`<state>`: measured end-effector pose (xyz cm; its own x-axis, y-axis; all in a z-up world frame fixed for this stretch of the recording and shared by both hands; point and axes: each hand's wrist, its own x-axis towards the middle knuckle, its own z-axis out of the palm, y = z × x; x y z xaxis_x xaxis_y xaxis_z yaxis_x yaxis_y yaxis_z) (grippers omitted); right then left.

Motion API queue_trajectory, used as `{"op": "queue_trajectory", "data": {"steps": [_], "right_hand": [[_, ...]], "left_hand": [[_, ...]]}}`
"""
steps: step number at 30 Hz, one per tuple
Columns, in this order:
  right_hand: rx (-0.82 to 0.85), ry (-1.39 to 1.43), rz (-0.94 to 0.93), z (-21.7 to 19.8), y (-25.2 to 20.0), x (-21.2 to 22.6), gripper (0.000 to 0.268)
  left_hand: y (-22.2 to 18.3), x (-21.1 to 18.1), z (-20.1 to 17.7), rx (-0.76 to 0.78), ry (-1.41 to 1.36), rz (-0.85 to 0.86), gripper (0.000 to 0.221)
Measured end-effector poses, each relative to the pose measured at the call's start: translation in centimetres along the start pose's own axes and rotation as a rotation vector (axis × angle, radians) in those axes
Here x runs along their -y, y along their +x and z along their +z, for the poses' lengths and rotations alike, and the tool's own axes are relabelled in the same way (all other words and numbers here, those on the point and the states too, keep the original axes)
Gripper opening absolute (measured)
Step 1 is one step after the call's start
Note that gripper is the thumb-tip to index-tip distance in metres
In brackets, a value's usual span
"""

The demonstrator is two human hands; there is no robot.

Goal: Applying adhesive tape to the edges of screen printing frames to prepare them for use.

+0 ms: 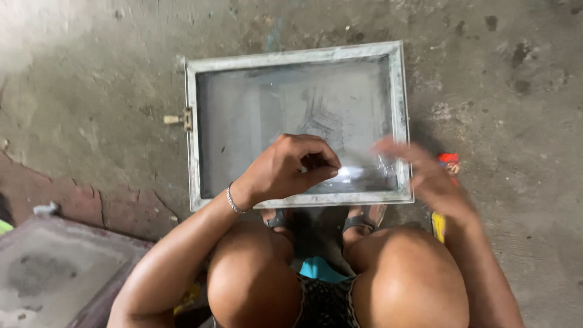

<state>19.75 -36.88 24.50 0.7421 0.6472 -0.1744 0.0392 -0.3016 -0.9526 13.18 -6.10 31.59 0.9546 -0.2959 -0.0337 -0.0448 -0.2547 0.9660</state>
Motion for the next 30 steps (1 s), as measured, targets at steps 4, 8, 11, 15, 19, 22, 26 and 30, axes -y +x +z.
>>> {"op": "queue_trajectory", "data": {"steps": [4, 8, 11, 15, 19, 22, 26, 30], "right_hand": [[0.508, 0.121, 0.046, 2.9, 2.3, 2.2, 0.017], [0.421, 0.076, 0.246, 2.5, 1.0, -0.7, 0.005], [0.250, 0.168, 0.407, 1.7, -0.6, -5.6, 0.012], [0.033, 0.128, 0.570, 1.2, -2.0, -10.0, 0.013], [-0.169, 0.200, 0.673, 1.4, -3.1, -15.6, 0.028], [-0.264, 0.179, 0.715, 2.2, -3.2, -18.4, 0.027], [-0.366, 0.123, 0.744, 3.2, -3.5, -21.8, 0.026], [-0.355, 0.022, 0.791, 3.9, -3.3, -21.5, 0.026]], "left_hand": [[-0.9, 0.5, -1.0, -0.163, -0.063, -0.166, 0.011], [-4.4, 3.6, -3.2, -0.333, -0.175, -0.362, 0.018], [-6.9, 6.9, -3.6, -0.451, -0.187, -0.490, 0.012], [-9.5, 12.8, -2.2, -0.559, -0.172, -0.633, 0.011], [-11.3, 18.4, 0.2, -0.637, -0.221, -0.758, 0.011], [-11.6, 21.1, 2.2, -0.699, -0.308, -0.821, 0.017], [-12.0, 23.0, 3.6, -0.720, -0.353, -0.923, 0.019], [-12.9, 25.0, 4.4, -0.631, -0.235, -0.929, 0.015]]}}
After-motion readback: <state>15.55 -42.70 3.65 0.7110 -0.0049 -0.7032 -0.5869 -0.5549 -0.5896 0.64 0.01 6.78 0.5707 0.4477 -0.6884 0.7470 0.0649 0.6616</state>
